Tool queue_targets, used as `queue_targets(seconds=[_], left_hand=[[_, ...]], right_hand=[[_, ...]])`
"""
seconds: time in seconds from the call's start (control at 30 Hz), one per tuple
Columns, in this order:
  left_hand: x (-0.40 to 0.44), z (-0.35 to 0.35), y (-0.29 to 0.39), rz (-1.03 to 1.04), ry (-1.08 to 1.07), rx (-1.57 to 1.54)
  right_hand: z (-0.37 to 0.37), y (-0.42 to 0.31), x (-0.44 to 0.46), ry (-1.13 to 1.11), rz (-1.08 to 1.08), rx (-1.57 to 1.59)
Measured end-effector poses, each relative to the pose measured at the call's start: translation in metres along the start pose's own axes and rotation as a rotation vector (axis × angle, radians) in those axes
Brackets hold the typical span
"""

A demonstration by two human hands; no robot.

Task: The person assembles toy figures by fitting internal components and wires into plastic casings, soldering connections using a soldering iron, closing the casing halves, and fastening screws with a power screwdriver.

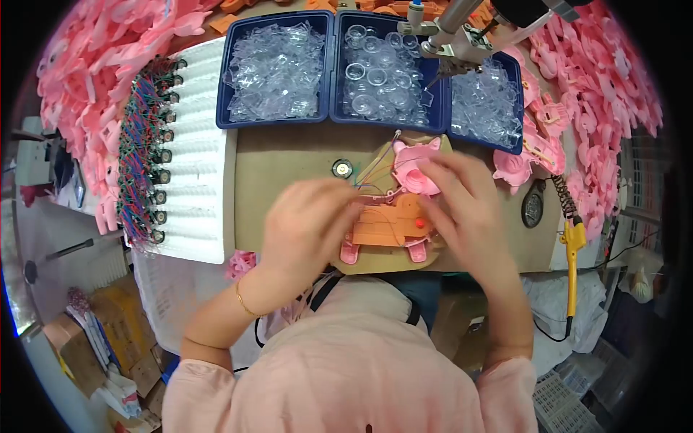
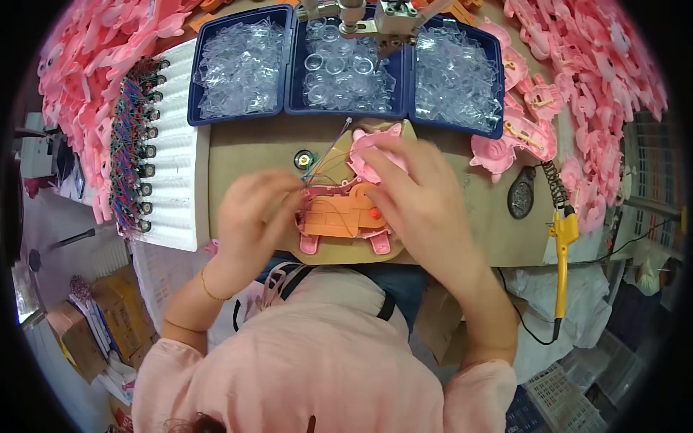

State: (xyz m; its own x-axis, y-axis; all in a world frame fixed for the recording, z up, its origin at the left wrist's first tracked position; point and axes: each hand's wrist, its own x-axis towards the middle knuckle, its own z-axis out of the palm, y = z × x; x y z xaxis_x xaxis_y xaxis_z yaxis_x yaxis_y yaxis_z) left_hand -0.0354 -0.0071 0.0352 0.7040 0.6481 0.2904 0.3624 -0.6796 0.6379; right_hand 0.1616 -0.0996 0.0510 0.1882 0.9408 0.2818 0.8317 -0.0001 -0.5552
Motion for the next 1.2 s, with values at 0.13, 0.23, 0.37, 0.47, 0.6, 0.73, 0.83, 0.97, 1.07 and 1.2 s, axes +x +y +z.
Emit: queue_targets(seconds=[0.13,0.23,0.37,0.47,0.6,0.73,0.83,0.97,1.07,1.2], left_hand=[[0.014,0.005,-0.01,-0.191,-0.088,0.014],[0.021,0.008,-0.005,-0.117,-0.08,-0.02],[0.024,0.01,0.007,0.031,-0.17,-0.032],[0.02,0.009,0.01,0.169,-0.173,0.004],[0.006,0.016,0.003,0.398,-0.065,0.12],[-0.001,0.02,0.007,0.424,-0.044,0.166],[-0.004,0.023,0.006,0.428,-0.021,0.176],[-0.004,0.018,0.008,0.424,-0.013,0.199],[-0.007,0.02,0.009,0.414,-0.018,0.173],[-0.01,0.018,0.01,0.419,-0.043,0.201]], right_hand=[[0.011,0.001,0.049,-0.118,-0.419,-0.296],[-0.003,-0.002,0.055,-0.352,-0.385,-0.323],[-0.039,-0.032,0.031,-0.662,-0.07,-0.185],[-0.048,-0.04,0.016,-0.635,-0.041,0.073],[-0.039,-0.002,0.032,-0.299,0.228,0.235],[0.011,0.008,0.049,-0.191,-0.284,-0.055],[0.021,0.004,0.049,-0.411,-0.062,-0.157],[0.006,0.014,0.032,-0.222,0.052,0.147],[-0.013,0.022,0.014,-0.249,0.165,0.079],[-0.016,0.031,0.008,-0.3,-0.027,0.133]])
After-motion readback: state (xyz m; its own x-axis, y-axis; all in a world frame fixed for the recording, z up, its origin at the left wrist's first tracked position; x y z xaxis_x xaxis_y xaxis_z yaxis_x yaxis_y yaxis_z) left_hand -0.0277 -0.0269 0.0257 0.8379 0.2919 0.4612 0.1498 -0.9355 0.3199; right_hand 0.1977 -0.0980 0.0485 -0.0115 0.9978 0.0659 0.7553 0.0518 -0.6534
